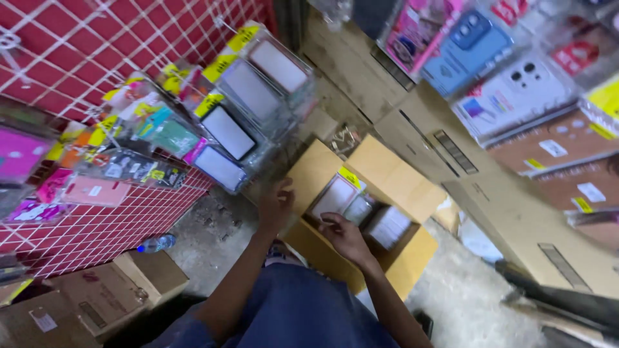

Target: The person removes plastic-wrapped phone cases from a wall display and from packaging, peels off the clear plastic sleeves, and stacks the cases into an open cardboard box on the floor. They handle cases one at a time, turning each over as the sleeve is pulled off.

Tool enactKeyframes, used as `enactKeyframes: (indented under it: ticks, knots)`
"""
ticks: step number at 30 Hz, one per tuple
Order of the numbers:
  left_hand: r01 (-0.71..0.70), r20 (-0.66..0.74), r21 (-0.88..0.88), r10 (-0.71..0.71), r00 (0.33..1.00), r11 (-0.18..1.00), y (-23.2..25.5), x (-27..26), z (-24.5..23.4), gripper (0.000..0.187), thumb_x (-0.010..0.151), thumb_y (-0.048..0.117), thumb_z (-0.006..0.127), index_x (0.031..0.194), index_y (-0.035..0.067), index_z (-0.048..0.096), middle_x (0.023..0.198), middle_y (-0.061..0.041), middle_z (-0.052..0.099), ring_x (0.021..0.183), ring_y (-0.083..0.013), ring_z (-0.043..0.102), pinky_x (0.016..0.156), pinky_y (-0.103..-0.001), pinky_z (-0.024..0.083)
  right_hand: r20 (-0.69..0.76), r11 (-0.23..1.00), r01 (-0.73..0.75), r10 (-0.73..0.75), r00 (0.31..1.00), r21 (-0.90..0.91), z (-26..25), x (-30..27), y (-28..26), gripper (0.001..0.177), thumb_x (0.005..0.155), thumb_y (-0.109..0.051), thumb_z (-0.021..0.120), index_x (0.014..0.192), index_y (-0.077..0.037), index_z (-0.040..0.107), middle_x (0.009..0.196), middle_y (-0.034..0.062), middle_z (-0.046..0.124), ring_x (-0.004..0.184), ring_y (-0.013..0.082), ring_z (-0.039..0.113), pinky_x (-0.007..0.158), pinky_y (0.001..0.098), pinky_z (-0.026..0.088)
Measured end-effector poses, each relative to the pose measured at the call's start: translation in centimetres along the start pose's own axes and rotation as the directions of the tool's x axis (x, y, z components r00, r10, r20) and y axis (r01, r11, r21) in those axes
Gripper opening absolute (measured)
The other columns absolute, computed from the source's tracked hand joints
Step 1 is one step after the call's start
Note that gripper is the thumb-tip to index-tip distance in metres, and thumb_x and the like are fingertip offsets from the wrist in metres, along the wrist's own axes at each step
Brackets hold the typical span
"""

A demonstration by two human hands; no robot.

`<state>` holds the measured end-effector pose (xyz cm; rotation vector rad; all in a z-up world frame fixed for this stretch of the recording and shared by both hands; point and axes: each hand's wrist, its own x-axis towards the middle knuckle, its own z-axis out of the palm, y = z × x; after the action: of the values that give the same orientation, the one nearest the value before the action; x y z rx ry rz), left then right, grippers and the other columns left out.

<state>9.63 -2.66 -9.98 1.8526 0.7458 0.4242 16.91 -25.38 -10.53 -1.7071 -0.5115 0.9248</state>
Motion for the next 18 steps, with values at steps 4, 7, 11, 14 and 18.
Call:
enactKeyframes:
  ticks: [4, 7, 11, 14, 18]
  knots:
    - [-0.122, -0.182, -0.272, 0.074, 0.981, 0.954, -4.6, 5.9, -2.1, 0.028, 0.095, 0.014, 0.070, 0.122, 0.006, 0.069, 0.107, -0.007, 0.075, 0.097, -0.0159, 0.071, 0.083, -0.028, 0.058, 0.005, 0.994, 0.013, -0.012, 1.000, -0.105, 2.4, 4.2, -11.2, 0.042, 0.090, -0.021, 0.065, 0.130, -0.009, 0.066, 0.108, 0.0096, 0.076, 0.095, 0.0152, 0.073, 0.083, 0.0272, 0.058]
    - [-0.042, -0.230, -0.181, -0.001, 0.973, 0.983, -4.0, 9.8, -5.0, 0.027, 0.090, 0.009, 0.075, 0.116, 0.006, 0.070, 0.105, -0.005, 0.076, 0.093, -0.0130, 0.072, 0.081, -0.027, 0.057, -0.115, 0.919, -0.207, 0.179, 0.977, -0.336, 4.3, 8.7, -16.1, 0.042, 0.094, -0.025, 0.071, 0.134, -0.015, 0.066, 0.101, 0.0211, 0.074, 0.088, 0.0317, 0.071, 0.084, 0.0396, 0.057]
    - [0.012, -0.063, -0.476, -0.048, 0.997, 0.879, -5.8, 14.9, -7.2, 0.032, 0.091, 0.007, 0.074, 0.121, 0.010, 0.066, 0.111, -0.003, 0.072, 0.096, -0.0123, 0.069, 0.076, -0.029, 0.059, -0.137, 0.690, 0.343, -0.539, 0.831, -0.637, 6.9, 16.1, -18.8, 0.043, 0.081, -0.016, 0.078, 0.123, -0.009, 0.070, 0.135, 0.0234, 0.062, 0.127, 0.0407, 0.058, 0.109, 0.0453, 0.046]
    - [0.194, 0.098, -0.559, -0.168, 0.981, 0.806, -6.6, 17.4, -7.7, 0.038, 0.090, 0.007, 0.073, 0.126, 0.012, 0.063, 0.113, -0.003, 0.069, 0.092, -0.0128, 0.067, 0.069, -0.031, 0.058, -0.216, 0.632, 0.283, -0.594, 0.775, -0.721, 9.0, 19.7, -22.4, 0.053, 0.072, -0.016, 0.079, 0.124, -0.007, 0.068, 0.142, 0.0269, 0.055, 0.127, 0.0453, 0.054, 0.108, 0.0489, 0.044]
    - [0.324, 0.240, -0.606, -0.221, 0.945, 0.727, -7.4, 20.1, -7.4, 0.046, 0.089, 0.004, 0.074, 0.131, 0.011, 0.057, 0.115, -0.003, 0.066, 0.090, -0.0131, 0.065, 0.068, -0.032, 0.057, -0.486, 0.743, 0.081, -0.512, 0.708, -0.665, 9.8, 25.8, -20.9, 0.048, 0.077, -0.025, 0.085, 0.118, -0.006, 0.067, 0.131, 0.0259, 0.056, 0.123, 0.0434, 0.056, 0.105, 0.0503, 0.047]
